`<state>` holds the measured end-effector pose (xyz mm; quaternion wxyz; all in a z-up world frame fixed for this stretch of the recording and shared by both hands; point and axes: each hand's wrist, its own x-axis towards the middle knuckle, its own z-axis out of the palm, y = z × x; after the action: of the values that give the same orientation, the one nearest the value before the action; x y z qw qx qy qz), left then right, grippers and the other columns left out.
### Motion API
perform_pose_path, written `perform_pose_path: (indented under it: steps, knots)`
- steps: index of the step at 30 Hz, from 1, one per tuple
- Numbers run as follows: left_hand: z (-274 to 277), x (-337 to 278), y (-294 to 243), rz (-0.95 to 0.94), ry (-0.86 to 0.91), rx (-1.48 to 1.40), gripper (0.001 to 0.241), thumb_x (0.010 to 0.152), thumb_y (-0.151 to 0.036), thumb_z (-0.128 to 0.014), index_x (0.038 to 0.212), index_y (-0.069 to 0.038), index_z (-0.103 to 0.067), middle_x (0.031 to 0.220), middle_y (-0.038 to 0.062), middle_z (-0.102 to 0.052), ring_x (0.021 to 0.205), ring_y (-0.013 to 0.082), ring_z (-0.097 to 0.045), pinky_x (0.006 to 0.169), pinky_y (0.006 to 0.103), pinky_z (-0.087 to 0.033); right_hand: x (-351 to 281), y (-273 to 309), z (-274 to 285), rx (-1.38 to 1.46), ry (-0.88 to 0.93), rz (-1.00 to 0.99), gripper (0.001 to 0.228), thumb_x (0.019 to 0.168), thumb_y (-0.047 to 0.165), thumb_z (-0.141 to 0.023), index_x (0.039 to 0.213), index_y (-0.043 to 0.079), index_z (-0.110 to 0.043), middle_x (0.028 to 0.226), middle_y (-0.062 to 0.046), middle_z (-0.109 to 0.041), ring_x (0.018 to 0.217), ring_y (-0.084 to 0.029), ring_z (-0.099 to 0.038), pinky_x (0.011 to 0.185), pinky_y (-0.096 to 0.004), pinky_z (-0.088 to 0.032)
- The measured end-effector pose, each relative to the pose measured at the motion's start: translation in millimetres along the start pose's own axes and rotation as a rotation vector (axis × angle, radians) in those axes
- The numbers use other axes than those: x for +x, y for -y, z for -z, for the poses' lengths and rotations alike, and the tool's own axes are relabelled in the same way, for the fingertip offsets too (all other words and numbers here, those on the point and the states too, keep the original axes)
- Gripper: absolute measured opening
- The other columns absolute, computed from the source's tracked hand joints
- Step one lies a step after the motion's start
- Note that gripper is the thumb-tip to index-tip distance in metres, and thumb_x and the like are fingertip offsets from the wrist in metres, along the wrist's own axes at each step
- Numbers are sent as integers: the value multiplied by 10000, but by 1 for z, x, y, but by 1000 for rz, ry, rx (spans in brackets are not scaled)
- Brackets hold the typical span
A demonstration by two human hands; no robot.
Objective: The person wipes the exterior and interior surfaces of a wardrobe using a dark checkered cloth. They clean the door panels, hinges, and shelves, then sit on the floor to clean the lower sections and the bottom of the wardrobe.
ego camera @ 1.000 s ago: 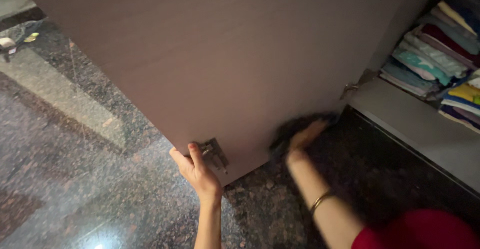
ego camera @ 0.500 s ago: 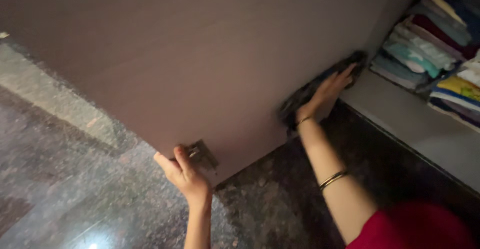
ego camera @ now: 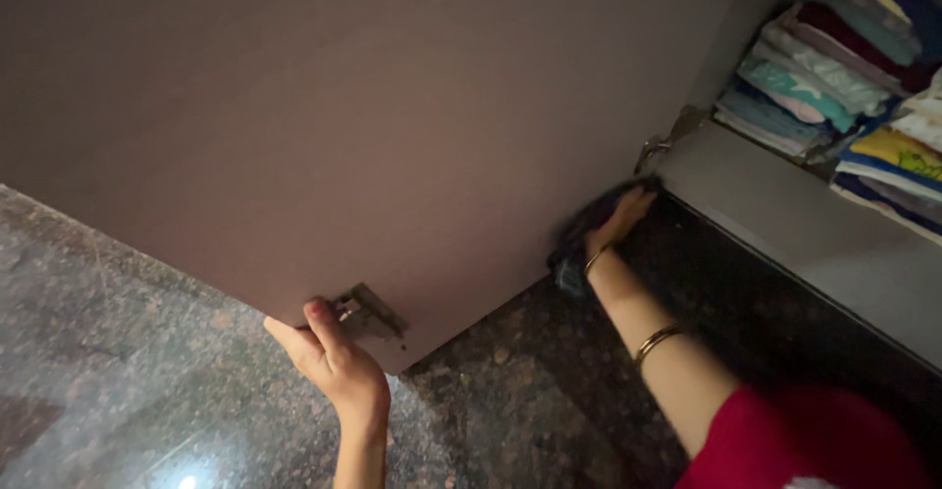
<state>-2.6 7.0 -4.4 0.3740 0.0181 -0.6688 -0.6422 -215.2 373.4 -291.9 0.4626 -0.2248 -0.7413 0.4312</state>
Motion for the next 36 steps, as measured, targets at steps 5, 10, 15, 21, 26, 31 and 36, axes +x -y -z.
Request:
perform_pose_path:
  steps: [5,10,15,21,26,31,36]
  knots:
    - [5,0,-4,-35,7,84,401,1141,-345,-459,1354,-7,-443,1182,87,-521,1067,167,-531,980,328,-461,-87,71,1,221,-24,-222,685,1035,146,-368,1656,-13,-126,1678,-248,-131,1535,-357,-183,1283,-450,-159]
    - [18,4,4,-16,102,-3,378,1123,-310,-502,1349,-10,-455,1190,75,-552,1103,147,-524,1015,311,-436,-216,163,14,278,69,-371,687,1038,150,-365,1659,1,-111,1660,-241,-214,1502,-339,-259,1272,-425,-200]
    - [54,18,18,162,261,-94,313,1118,-244,-512,1237,30,-604,1067,41,-611,998,130,-538,915,301,-456,-220,174,20,399,131,-428,689,1041,154,-362,1661,15,-96,1643,-235,-296,1469,-321,-335,1260,-400,-241]
    - [77,10,45,322,338,-217,358,1051,-195,-547,1307,22,-673,1228,85,-728,1136,153,-662,1039,323,-510,-126,97,23,512,118,-453,670,1057,169,-356,1661,26,-103,1627,-216,-382,1440,-298,-408,1250,-373,-274]
    - [70,4,49,281,290,-195,369,1054,-195,-549,1322,28,-669,1261,90,-732,1173,149,-651,1047,300,-489,-199,119,4,640,142,-439,581,1120,223,-339,1646,13,-211,1639,-156,-402,1462,-272,-389,1254,-364,-237]
    - [76,10,45,241,304,-76,372,1028,-191,-581,1302,42,-675,1240,79,-749,1154,131,-654,1029,274,-479,-335,237,4,628,257,-703,738,975,116,-507,1619,61,-151,1572,-51,-355,1364,-193,-415,1148,-345,-308]
    - [84,25,36,241,433,-77,371,1029,-214,-585,1280,39,-690,1176,73,-769,1092,120,-662,984,273,-502,-314,332,107,834,848,-809,666,837,-22,-512,1492,-44,-391,1265,-53,-544,1072,-114,-548,892,-270,-468]
